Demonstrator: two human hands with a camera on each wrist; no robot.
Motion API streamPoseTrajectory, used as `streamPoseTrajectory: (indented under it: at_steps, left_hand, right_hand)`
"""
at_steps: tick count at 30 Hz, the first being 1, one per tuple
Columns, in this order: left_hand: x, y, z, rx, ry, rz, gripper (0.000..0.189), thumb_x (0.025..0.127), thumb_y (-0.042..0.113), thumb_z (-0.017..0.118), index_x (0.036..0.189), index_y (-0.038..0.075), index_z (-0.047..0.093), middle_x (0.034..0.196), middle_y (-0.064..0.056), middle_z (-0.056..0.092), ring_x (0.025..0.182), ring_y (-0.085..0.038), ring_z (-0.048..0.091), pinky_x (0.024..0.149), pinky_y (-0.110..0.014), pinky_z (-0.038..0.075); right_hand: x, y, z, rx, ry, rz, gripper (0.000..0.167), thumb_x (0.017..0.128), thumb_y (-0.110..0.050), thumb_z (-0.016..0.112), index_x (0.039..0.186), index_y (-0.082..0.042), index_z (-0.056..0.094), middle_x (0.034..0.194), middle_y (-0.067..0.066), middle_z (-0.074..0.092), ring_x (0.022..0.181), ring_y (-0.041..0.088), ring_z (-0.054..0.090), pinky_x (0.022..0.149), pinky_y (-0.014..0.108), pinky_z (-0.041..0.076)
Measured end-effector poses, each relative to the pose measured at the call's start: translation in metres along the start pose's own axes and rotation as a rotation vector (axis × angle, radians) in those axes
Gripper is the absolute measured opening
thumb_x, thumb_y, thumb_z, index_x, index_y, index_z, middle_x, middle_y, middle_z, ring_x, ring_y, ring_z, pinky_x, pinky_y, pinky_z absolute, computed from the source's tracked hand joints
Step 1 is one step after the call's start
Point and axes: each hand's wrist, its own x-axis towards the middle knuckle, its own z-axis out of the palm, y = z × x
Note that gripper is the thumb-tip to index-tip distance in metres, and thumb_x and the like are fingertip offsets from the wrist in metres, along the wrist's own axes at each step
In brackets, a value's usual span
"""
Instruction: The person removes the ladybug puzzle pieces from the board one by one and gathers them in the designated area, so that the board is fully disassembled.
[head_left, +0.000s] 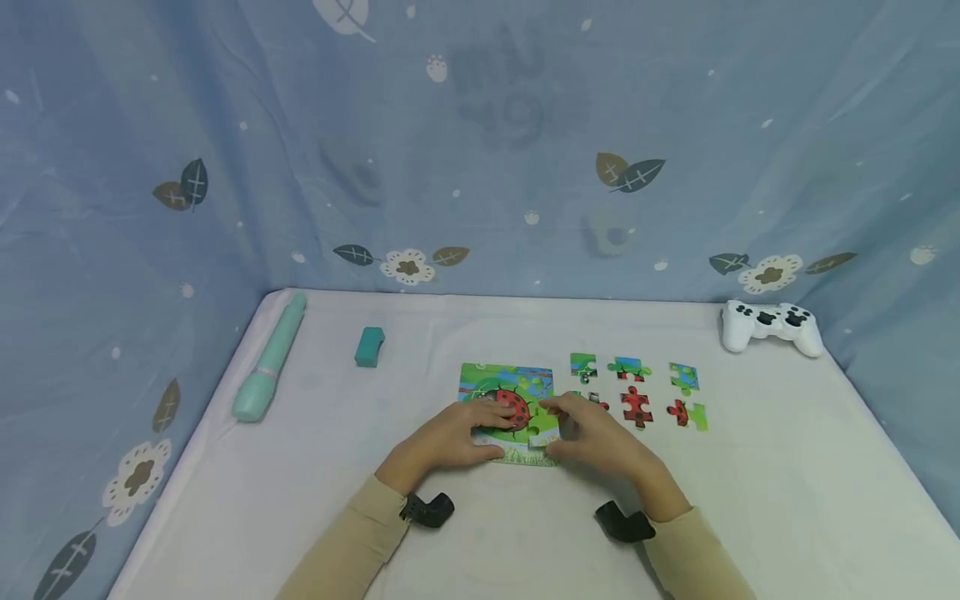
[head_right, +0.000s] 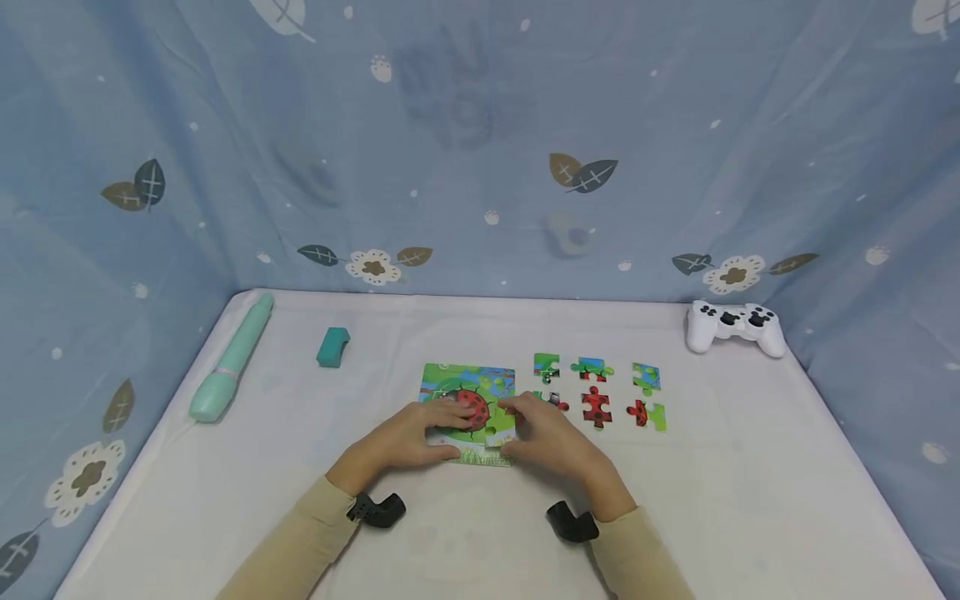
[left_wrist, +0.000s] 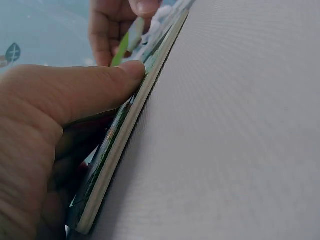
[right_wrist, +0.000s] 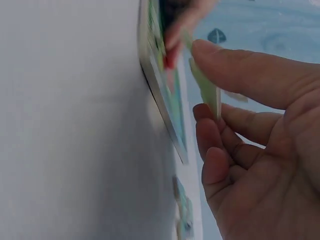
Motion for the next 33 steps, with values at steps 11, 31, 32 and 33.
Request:
streamPoseTrajectory:
  at_steps: [11, 31, 32, 33]
  left_hand:
    - [0.0, 0.001, -0.001, -0.003, -0.011, -0.027, 0.043, 0.086, 0.032, 0.069, 0.125, 0.015, 0.064, 0.139, 0.002, 0.053, 0.133, -0.017, 0.045, 0.114, -0.039, 0.033]
    - [-0.001, 0.0, 0.001, -0.003, 0.002, -0.019, 0.044, 0.086, 0.033, 0.069, 0.125, 0.014, 0.064, 0.138, 0.002, 0.054, 0.132, -0.017, 0.046, 0.113, -0.038, 0.034]
    - [-0.001, 0.0, 0.001, -0.005, 0.001, -0.021, 0.044, 0.086, 0.033, 0.069, 0.125, 0.015, 0.064, 0.138, 0.002, 0.054, 0.132, -0.016, 0.046, 0.113, -0.038, 0.033]
    - [-0.001, 0.0, 0.001, -0.007, 0.001, -0.023, 0.044, 0.086, 0.033, 0.069, 0.125, 0.015, 0.064, 0.138, 0.002, 0.054, 0.132, -0.016, 0.046, 0.114, -0.038, 0.033]
  right_hand:
    - [-0.043, 0.038, -0.041, -0.013, 0.172, 0.025, 0.058, 0.077, -0.017, 0.078, 0.129, -0.005, 0.056, 0.102, -0.001, 0.058, 0.086, 0.012, 0.049, 0.07, 0.022, 0.047]
    - [-0.132, 0.088, -0.069, -0.026, 0.183, 0.385, 0.062, 0.082, -0.024, 0.074, 0.132, 0.001, 0.05, 0.118, 0.016, 0.056, 0.085, -0.008, 0.044, 0.07, 0.016, 0.047]
    - [-0.134, 0.089, -0.069, -0.026, 0.182, 0.385, 0.062, 0.082, -0.024, 0.074, 0.132, 0.001, 0.05, 0.119, 0.016, 0.056, 0.085, -0.009, 0.044, 0.07, 0.015, 0.047]
    - [-0.135, 0.09, -0.068, -0.027, 0.178, 0.388, 0.062, 0.082, -0.025, 0.074, 0.132, 0.001, 0.05, 0.119, 0.016, 0.056, 0.085, -0.009, 0.043, 0.07, 0.015, 0.047]
